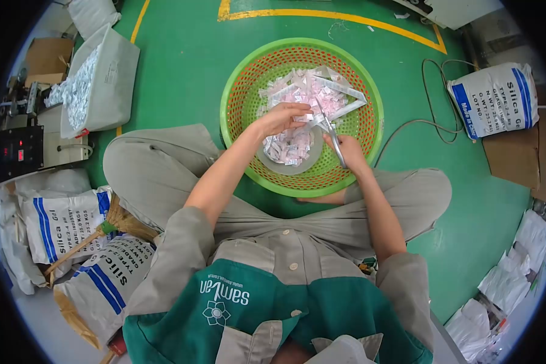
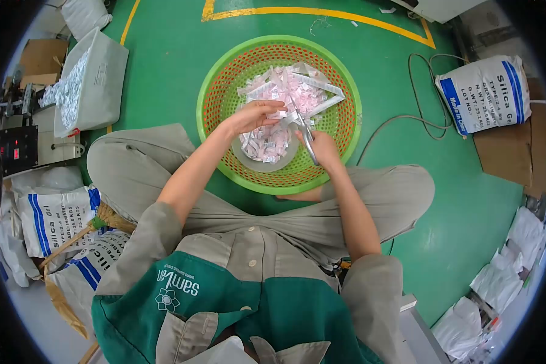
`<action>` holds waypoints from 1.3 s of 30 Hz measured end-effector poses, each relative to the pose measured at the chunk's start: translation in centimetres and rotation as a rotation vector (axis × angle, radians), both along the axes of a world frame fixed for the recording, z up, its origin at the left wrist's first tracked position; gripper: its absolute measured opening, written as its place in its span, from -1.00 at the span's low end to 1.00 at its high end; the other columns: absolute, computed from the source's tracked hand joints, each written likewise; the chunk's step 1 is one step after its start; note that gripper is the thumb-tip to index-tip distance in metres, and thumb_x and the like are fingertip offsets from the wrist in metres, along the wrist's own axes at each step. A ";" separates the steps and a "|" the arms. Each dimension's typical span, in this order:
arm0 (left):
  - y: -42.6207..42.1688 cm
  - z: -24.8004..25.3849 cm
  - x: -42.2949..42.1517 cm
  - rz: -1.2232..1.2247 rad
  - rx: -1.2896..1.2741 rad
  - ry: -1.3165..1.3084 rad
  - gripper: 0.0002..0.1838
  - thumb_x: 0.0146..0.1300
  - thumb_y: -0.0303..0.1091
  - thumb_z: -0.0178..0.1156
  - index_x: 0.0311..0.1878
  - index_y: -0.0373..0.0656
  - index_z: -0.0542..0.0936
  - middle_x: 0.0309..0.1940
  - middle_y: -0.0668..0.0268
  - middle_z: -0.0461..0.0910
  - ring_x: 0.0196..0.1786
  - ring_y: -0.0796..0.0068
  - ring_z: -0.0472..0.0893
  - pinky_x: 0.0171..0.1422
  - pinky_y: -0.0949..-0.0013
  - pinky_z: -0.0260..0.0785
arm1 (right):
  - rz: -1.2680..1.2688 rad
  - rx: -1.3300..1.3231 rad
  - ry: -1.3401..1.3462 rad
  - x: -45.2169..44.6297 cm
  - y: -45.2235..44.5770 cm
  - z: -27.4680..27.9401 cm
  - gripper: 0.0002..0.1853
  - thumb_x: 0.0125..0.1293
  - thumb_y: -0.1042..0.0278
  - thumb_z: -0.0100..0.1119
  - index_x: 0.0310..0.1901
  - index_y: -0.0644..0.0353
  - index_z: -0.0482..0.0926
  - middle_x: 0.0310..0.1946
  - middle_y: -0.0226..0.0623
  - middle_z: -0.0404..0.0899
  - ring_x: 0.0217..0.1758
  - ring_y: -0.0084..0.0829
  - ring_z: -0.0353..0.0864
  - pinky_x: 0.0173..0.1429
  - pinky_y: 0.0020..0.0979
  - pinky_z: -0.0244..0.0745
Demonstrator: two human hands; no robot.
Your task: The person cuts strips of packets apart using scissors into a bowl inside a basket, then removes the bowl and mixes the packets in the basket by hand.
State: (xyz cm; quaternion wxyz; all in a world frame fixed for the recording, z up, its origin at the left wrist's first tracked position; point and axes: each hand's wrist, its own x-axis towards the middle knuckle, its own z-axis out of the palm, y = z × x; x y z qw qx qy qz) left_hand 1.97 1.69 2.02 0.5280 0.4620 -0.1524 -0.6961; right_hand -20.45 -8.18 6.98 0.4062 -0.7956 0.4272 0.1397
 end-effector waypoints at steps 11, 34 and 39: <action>-0.6 -0.8 0.0 0.469 0.033 -0.004 -0.48 0.15 -0.70 0.18 0.19 -0.34 0.31 -0.04 0.15 0.49 -0.10 0.41 0.60 -0.06 0.49 0.52 | 0.015 -0.139 -0.186 -0.6 2.0 -0.6 -0.26 0.19 -0.36 0.01 -0.27 0.40 0.57 -0.37 0.10 0.56 -0.20 0.03 0.58 -0.04 -0.15 0.44; -0.7 0.0 -1.8 0.315 0.124 -0.207 -0.78 0.27 -0.39 0.21 -0.06 -0.19 0.47 -0.23 0.32 0.55 -0.19 0.53 0.58 -0.16 0.49 0.50 | -0.020 -0.093 -0.154 0.1 2.2 -0.6 -0.27 0.17 -0.38 0.03 -0.42 0.36 0.61 -0.53 0.13 0.56 -0.39 0.09 0.59 -0.23 -0.09 0.44; -0.9 0.3 -1.5 0.307 0.109 -0.188 -0.73 0.29 -0.38 0.19 0.01 -0.22 0.48 -0.22 0.30 0.55 -0.20 0.53 0.59 -0.14 0.49 0.51 | -0.026 -0.111 -0.145 0.1 1.7 -0.8 -0.30 0.18 -0.35 0.04 -0.45 0.34 0.61 -0.52 0.13 0.56 -0.41 0.07 0.59 -0.24 -0.09 0.44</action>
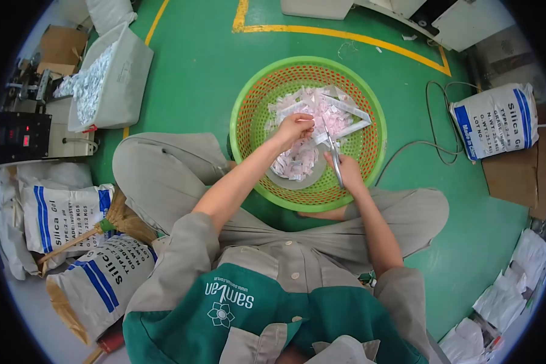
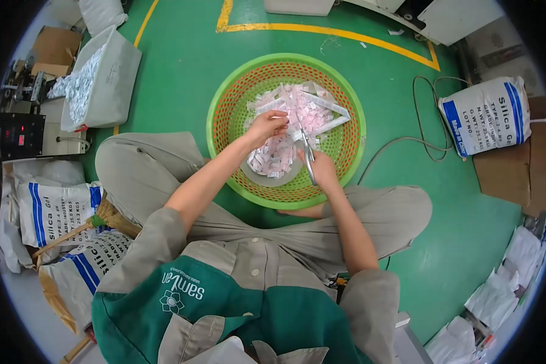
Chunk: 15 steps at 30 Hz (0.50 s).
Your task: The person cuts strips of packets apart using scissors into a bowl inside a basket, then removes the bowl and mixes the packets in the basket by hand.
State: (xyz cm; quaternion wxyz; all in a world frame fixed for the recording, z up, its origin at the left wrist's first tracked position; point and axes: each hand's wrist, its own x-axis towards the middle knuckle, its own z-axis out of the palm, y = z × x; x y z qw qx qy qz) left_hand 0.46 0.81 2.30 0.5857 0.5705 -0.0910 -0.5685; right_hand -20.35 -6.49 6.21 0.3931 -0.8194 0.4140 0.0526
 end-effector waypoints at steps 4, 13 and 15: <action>-0.1 -0.4 0.6 0.102 -0.017 0.118 -0.68 0.35 -0.36 0.07 0.13 -0.24 0.43 -0.08 0.24 0.50 -0.06 0.43 0.57 -0.05 0.45 0.52 | -0.049 0.024 0.036 -0.2 -0.4 0.2 -0.30 0.19 -0.34 0.04 -0.46 0.34 0.61 -0.54 0.13 0.55 -0.41 0.07 0.59 -0.26 -0.07 0.42; -0.2 -0.8 -0.2 -0.034 -0.029 -0.174 -0.66 0.28 -0.42 0.11 0.11 -0.24 0.46 -0.45 0.39 0.51 -0.42 0.59 0.53 -0.35 0.47 0.44 | 0.005 -0.027 -0.038 0.1 0.5 0.7 -0.34 0.19 -0.32 0.08 -0.38 0.33 0.59 -0.52 0.12 0.55 -0.37 0.05 0.60 -0.25 -0.09 0.41; -0.2 -0.9 0.0 0.054 -0.051 -0.142 -0.64 0.25 -0.50 0.06 0.13 -0.26 0.44 -0.39 0.31 0.52 -0.37 0.53 0.58 -0.37 0.47 0.41 | -0.013 -0.024 -0.020 0.3 0.4 0.9 -0.33 0.18 -0.31 0.09 -0.38 0.34 0.58 -0.52 0.12 0.55 -0.38 0.04 0.59 -0.24 -0.10 0.42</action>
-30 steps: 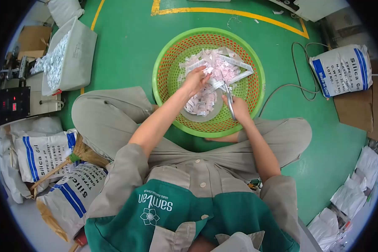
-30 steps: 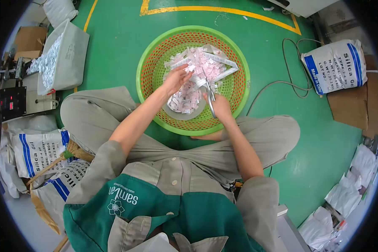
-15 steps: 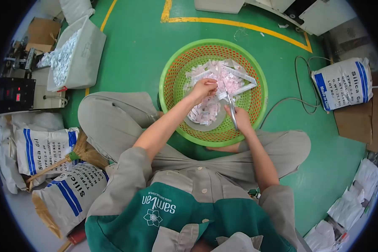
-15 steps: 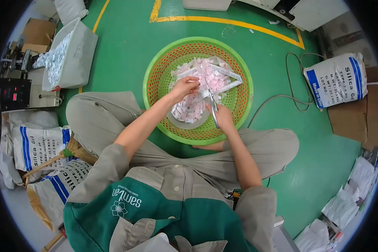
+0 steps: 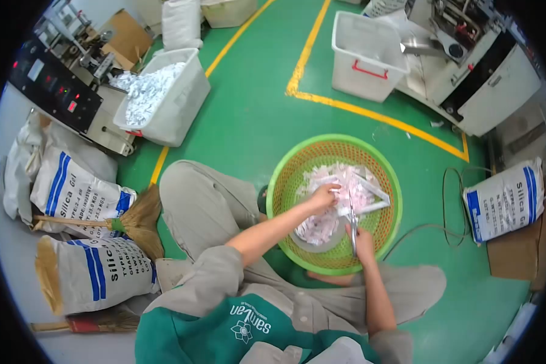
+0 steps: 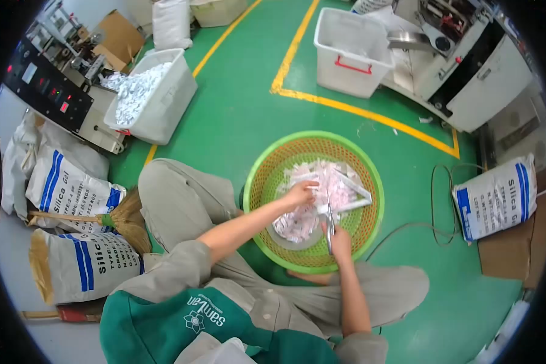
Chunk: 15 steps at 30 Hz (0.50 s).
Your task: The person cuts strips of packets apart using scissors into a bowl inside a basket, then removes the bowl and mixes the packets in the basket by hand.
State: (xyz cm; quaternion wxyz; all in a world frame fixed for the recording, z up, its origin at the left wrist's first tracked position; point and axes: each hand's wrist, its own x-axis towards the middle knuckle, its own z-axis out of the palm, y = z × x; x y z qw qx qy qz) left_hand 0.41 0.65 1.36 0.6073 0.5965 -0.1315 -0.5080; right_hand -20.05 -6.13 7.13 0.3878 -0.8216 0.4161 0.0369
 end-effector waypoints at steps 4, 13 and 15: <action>-0.1 0.5 0.0 0.127 -0.043 0.133 -0.61 0.19 -0.60 0.02 0.13 -0.31 0.41 -0.24 0.17 0.51 -0.29 0.38 0.63 -0.41 0.47 0.39 | -0.015 -0.037 -0.017 -0.5 0.1 -1.0 -0.34 0.17 -0.30 0.12 -0.39 0.36 0.57 -0.51 0.11 0.55 -0.40 0.01 0.58 -0.26 -0.12 0.41; 0.1 1.2 -0.4 0.049 0.019 0.285 -0.77 0.26 -0.48 0.17 -0.05 -0.31 0.46 -0.20 0.22 0.56 -0.13 0.40 0.64 -0.11 0.46 0.56 | 0.090 -0.013 -0.066 -0.6 -0.7 -3.0 -0.33 0.16 -0.27 0.13 -0.29 0.41 0.53 -0.35 0.15 0.53 -0.23 0.12 0.54 -0.15 -0.04 0.39; 0.1 1.2 -0.4 0.091 -0.017 0.303 -0.75 0.26 -0.47 0.17 -0.03 -0.31 0.46 -0.19 0.21 0.57 -0.15 0.43 0.64 -0.13 0.48 0.56 | 0.086 -0.014 -0.006 -0.8 -0.8 -2.8 -0.31 0.16 -0.29 0.11 -0.25 0.41 0.52 -0.30 0.16 0.52 -0.18 0.13 0.53 -0.12 -0.05 0.40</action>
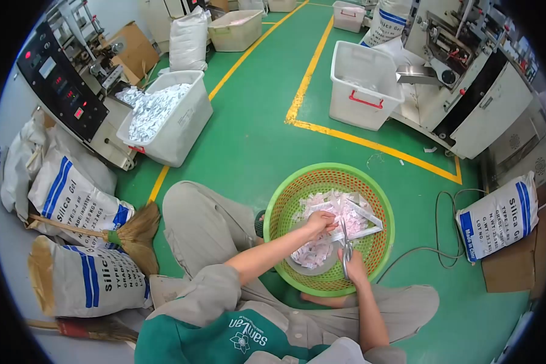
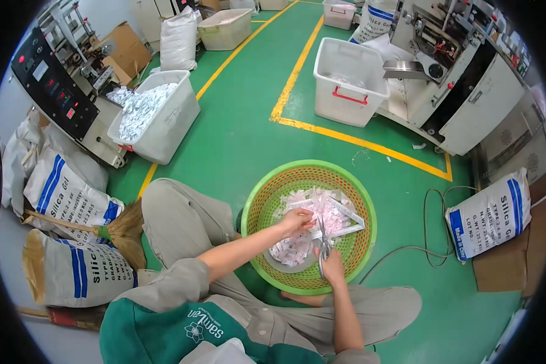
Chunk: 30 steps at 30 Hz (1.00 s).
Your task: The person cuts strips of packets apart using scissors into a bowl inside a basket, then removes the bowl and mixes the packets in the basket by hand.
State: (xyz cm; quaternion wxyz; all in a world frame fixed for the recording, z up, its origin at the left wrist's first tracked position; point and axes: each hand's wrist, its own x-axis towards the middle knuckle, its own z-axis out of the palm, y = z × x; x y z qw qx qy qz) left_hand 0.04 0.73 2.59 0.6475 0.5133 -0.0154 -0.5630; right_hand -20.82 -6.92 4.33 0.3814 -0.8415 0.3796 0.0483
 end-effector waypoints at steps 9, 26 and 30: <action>0.0 -1.2 -1.2 -0.073 0.050 -0.137 -0.77 0.22 -0.42 0.21 -0.09 -0.29 0.49 -0.25 0.22 0.60 -0.22 0.44 0.65 -0.16 0.44 0.56 | -0.052 0.010 0.085 0.6 0.9 2.6 -0.32 0.17 -0.30 0.10 -0.36 0.39 0.58 -0.40 0.19 0.57 -0.29 0.11 0.58 -0.18 -0.06 0.44; 7.3 -8.4 -6.4 -0.969 0.591 -1.497 -0.62 -0.03 -0.26 0.25 -0.10 -0.18 0.58 -0.08 0.02 0.59 -0.04 0.09 0.60 -0.10 0.07 0.48 | -0.099 -0.205 -0.072 -0.8 0.0 -0.5 -0.33 0.06 -0.25 0.26 -0.41 0.44 0.52 -0.37 0.18 0.52 -0.19 0.08 0.51 -0.08 -0.07 0.39; 6.8 -11.3 -5.3 -0.970 0.393 -1.382 -0.82 -0.07 -0.32 0.21 -0.46 -0.22 0.66 -0.43 0.01 0.64 -0.35 0.09 0.66 -0.25 0.12 0.50 | -0.058 -0.222 -0.121 -1.3 -0.9 -3.2 -0.38 0.06 -0.19 0.28 -0.42 0.42 0.54 -0.52 0.08 0.55 -0.40 0.01 0.57 -0.25 -0.12 0.44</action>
